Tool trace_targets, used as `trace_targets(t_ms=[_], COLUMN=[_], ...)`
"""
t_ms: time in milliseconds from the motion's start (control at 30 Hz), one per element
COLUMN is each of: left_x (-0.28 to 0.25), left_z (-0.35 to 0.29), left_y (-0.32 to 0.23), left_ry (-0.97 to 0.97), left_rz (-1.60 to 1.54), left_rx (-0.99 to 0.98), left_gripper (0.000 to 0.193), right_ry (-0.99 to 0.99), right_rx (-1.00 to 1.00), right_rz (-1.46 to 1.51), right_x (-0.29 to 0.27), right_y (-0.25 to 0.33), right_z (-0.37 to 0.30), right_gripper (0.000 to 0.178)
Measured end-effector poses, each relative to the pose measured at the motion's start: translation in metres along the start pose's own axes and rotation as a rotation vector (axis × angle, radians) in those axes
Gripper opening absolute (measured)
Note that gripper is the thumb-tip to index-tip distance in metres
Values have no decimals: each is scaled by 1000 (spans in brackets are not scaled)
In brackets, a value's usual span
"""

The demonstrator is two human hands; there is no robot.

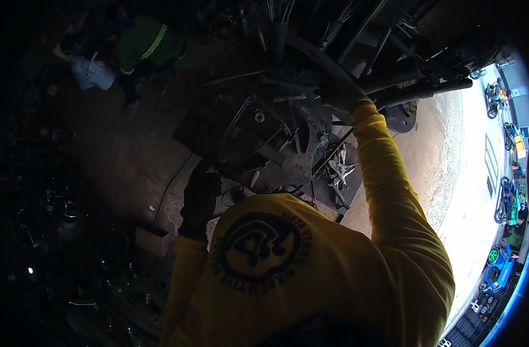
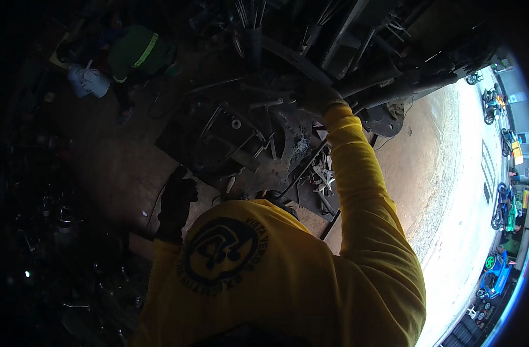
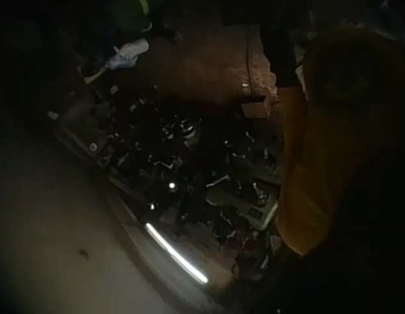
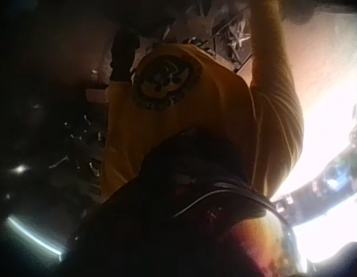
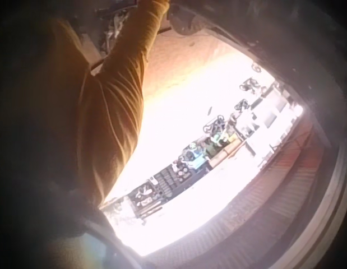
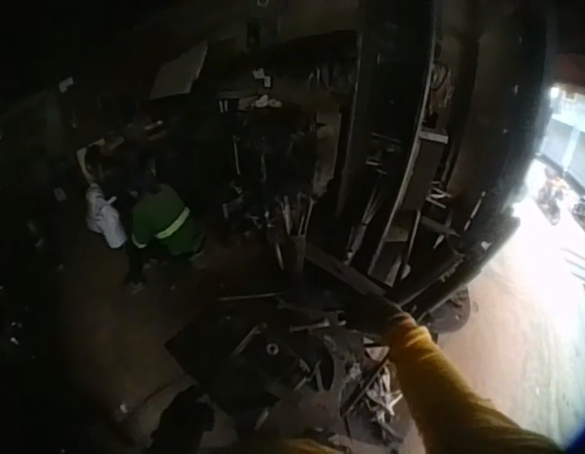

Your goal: The person uses pliers and a wrench to adjust a metal frame on a workbench before welding the components together using a welding tool.

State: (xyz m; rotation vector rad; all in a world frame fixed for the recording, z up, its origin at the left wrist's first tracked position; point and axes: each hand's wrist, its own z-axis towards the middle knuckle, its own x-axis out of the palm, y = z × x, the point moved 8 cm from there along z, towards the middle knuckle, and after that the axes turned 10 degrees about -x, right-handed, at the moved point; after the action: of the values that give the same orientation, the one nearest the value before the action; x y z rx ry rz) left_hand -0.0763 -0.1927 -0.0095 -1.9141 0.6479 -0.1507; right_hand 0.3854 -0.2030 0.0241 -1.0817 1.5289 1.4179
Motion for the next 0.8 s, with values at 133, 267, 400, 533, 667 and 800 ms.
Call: trace_targets(t_ms=[133,267,400,533,667,800], left_x=[9,10,9,9,8,15], left_z=[4,11,10,9,12,-1], left_y=[-11,-11,-18,-35,-45,-60], left_ry=[23,19,37,-36,-136,-105], left_rz=[23,67,32,94,189,97], left_rx=[21,31,122,146,343,347], left_gripper=[50,45,38,36,30,27], right_ry=[-88,-199,-606,-1002,-1001,-989], right_rx=[53,-50,-137,-156,-294,-310], right_rz=[-37,-129,210,567,-651,-247], right_x=[-35,-86,-156,-198,-167,-129], right_y=[-13,14,62,89,162,155], right_z=[-21,-42,-93,-130,-108,-78], right_gripper=[36,33,29,30,28,22])
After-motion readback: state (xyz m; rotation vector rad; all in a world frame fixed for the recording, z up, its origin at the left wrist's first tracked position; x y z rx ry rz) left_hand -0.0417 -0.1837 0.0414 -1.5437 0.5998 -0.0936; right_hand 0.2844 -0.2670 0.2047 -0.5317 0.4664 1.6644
